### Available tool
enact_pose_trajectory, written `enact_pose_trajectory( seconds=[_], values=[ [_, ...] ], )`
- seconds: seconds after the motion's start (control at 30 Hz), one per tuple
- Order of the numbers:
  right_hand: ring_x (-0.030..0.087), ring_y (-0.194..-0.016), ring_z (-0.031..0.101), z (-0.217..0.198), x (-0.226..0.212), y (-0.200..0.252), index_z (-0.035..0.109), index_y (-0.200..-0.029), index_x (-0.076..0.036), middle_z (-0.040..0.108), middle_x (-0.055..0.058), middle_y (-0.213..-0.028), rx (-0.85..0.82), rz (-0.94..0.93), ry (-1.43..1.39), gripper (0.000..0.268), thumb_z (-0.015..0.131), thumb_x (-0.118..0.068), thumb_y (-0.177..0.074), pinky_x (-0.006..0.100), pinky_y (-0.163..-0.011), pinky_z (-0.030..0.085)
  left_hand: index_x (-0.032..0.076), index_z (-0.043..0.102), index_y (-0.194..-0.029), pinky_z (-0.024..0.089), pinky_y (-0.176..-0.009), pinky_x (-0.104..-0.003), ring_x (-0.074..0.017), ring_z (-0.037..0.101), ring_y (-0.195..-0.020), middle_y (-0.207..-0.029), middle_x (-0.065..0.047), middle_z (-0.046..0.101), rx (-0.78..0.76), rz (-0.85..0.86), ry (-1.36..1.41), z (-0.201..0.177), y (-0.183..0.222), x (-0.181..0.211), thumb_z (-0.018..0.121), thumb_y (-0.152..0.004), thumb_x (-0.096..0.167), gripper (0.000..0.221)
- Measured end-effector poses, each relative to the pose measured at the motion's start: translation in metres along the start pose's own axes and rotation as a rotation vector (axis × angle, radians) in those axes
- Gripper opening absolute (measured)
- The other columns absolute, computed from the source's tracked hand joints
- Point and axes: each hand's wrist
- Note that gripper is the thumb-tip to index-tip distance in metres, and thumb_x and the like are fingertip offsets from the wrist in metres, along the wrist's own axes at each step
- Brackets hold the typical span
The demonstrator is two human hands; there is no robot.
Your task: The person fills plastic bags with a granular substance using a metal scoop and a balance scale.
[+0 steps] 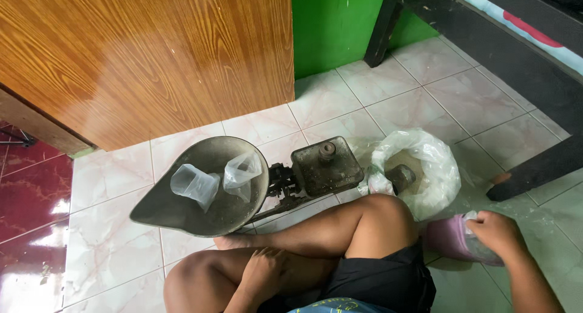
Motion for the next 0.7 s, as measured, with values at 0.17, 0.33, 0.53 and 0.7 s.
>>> enact_pose_trajectory(
  seconds=[0.17,0.33,0.53,0.7],
  values=[
    [0.023,-0.056,0.046,0.008,0.005,-0.006,0.045,-0.064,-0.015,0.047,0.005,-0.058,0.060,-0.076,-0.054,0.033,0.063,-0.035,-0.083,0.038,-0.056,0.028,0.017,0.064,-0.085,0.050,-0.073,-0.045,-0.0310,0.067,-0.084,-0.085,-0.006,0.072,-0.002,-0.012,-0.002,0.002,-0.001,0.001,0.070,-0.077,0.030,0.017],
    [0.032,-0.071,0.068,-0.027,-0.038,0.033,0.078,-0.099,-0.009,0.078,0.016,-0.082,0.109,0.028,-0.056,0.035,0.053,-0.033,-0.098,0.042,-0.056,0.044,0.017,0.066,-0.087,0.051,-0.075,-0.045,-0.0312,0.068,-0.085,-0.088,-0.007,0.074,-0.001,-0.011,-0.005,-0.005,0.000,0.004,0.072,-0.076,0.030,0.018],
    [0.021,-0.052,0.059,-0.032,-0.035,0.027,0.075,-0.105,-0.013,0.071,0.008,-0.068,0.120,0.004,-0.032,0.031,0.051,-0.031,-0.103,0.032,-0.044,0.036,0.018,0.070,-0.098,0.052,-0.079,-0.044,-0.0315,0.069,-0.090,-0.093,-0.006,0.075,-0.009,0.006,0.025,-0.003,-0.001,0.002,0.076,-0.077,0.031,0.025],
    [0.037,-0.081,0.071,-0.059,-0.037,0.036,0.075,-0.104,-0.011,0.079,0.015,-0.091,0.209,-0.037,-0.142,0.033,0.053,-0.034,-0.099,0.045,-0.066,0.048,0.017,0.064,-0.090,0.050,-0.079,-0.045,-0.0298,0.066,-0.093,-0.090,-0.003,0.073,-0.043,0.005,-0.003,-0.004,0.000,0.002,0.072,-0.081,0.034,0.021]
  ],
)
Point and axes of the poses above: each hand's wrist, its own y-axis away from the middle knuckle, its own z-axis out of the palm, x = y × z
